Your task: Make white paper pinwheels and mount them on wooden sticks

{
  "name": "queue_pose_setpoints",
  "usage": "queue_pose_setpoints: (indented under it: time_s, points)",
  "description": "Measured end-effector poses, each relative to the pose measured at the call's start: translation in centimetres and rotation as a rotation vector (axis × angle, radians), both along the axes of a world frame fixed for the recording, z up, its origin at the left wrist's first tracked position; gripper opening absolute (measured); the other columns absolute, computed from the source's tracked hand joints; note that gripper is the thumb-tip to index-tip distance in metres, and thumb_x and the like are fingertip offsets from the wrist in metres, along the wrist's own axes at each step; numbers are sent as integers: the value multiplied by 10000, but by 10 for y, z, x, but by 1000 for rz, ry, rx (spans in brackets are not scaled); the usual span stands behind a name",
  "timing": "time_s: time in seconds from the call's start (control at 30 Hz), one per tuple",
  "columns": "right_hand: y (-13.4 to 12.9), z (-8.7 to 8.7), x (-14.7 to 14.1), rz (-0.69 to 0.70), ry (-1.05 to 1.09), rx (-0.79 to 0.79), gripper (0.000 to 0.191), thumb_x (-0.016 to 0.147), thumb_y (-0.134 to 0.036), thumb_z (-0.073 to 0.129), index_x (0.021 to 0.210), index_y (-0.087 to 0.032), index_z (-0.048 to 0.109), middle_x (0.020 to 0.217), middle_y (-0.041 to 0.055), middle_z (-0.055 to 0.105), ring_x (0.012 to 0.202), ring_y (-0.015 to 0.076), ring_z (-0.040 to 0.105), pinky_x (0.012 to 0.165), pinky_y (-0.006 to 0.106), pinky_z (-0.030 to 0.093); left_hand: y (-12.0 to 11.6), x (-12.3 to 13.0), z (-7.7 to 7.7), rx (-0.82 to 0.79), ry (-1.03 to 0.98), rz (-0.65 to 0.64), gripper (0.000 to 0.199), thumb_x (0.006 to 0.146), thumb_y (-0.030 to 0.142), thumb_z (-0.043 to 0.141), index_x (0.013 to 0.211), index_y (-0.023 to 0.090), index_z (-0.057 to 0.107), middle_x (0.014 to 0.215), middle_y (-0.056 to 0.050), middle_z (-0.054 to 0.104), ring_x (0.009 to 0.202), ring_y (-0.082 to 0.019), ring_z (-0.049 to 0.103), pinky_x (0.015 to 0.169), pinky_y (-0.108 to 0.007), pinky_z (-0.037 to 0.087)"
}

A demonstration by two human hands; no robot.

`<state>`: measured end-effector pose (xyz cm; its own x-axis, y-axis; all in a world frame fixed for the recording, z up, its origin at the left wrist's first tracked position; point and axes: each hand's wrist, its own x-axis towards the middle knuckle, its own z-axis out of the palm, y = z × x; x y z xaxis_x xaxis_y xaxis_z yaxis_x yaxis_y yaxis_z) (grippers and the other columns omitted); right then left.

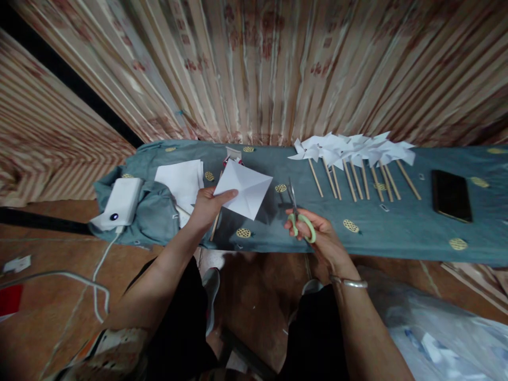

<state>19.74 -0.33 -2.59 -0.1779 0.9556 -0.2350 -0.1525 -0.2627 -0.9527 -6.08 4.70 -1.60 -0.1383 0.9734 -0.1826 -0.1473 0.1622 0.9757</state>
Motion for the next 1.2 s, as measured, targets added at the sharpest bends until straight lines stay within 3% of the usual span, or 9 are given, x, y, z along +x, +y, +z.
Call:
queue_pose_setpoints:
  time_s: [0.17,0.3,0.5,0.6,0.67,0.8,0.93,1.07,1.2]
  points:
    - [14,0,4,-205,-47,68,489,539,-409,883,978,-262,728,810,11,733,647,117,614,551,214,462,-11,12,-9,-109,116,-274,248,549,329,799,665,128,712,583,-9,631,519,-128,537,508,-247,415]
    - [16,1,2,-162,-81,71,499,513,-329,897,972,-248,720,799,3,742,698,124,639,627,231,493,-15,18,-17,-118,204,-422,220,566,323,774,628,127,694,518,19,563,478,-105,483,469,-220,350]
    - [13,3,-3,-81,-155,46,522,479,-332,897,945,-198,703,717,3,727,617,136,621,572,257,487,-17,24,-20,-123,259,-532,256,556,352,774,603,118,680,493,37,529,480,-88,449,461,-200,304]
    - [13,5,-4,-78,-132,7,503,477,-335,889,920,-191,698,692,1,727,585,133,614,553,253,481,-16,30,-18,-140,162,-511,282,523,359,804,616,122,684,531,17,579,508,-106,491,485,-212,341]
    - [15,5,-4,-127,-98,-3,494,465,-325,886,900,-193,693,667,-12,720,561,126,604,544,248,476,-15,36,-15,-131,49,-413,333,529,399,816,683,125,706,619,-18,647,563,-129,547,531,-231,399]
    - [23,3,-9,-364,-24,26,514,412,-287,890,865,-201,665,592,-54,685,518,112,579,538,240,467,-16,52,-12,-38,-187,-167,476,633,526,752,937,161,714,927,-79,720,794,-179,646,665,-256,480]
    - [29,-1,-20,-539,-1,63,524,402,-267,879,862,-207,636,522,-93,628,482,99,548,527,229,436,-23,74,-14,-5,-240,-209,525,609,498,782,1026,193,692,973,-63,724,909,-208,652,757,-289,500]
    - [30,-2,-32,-565,17,86,526,416,-268,864,878,-213,617,540,-96,637,485,101,546,528,231,425,-28,94,-16,-5,-204,-227,347,577,408,818,800,168,702,858,-69,737,889,-220,668,858,-340,497]
    - [30,-1,-40,-547,64,75,503,430,-274,858,869,-225,617,543,-101,639,484,103,553,546,238,444,-25,101,-15,-19,-273,-139,335,608,333,791,886,165,710,987,-80,744,983,-230,669,933,-354,484]
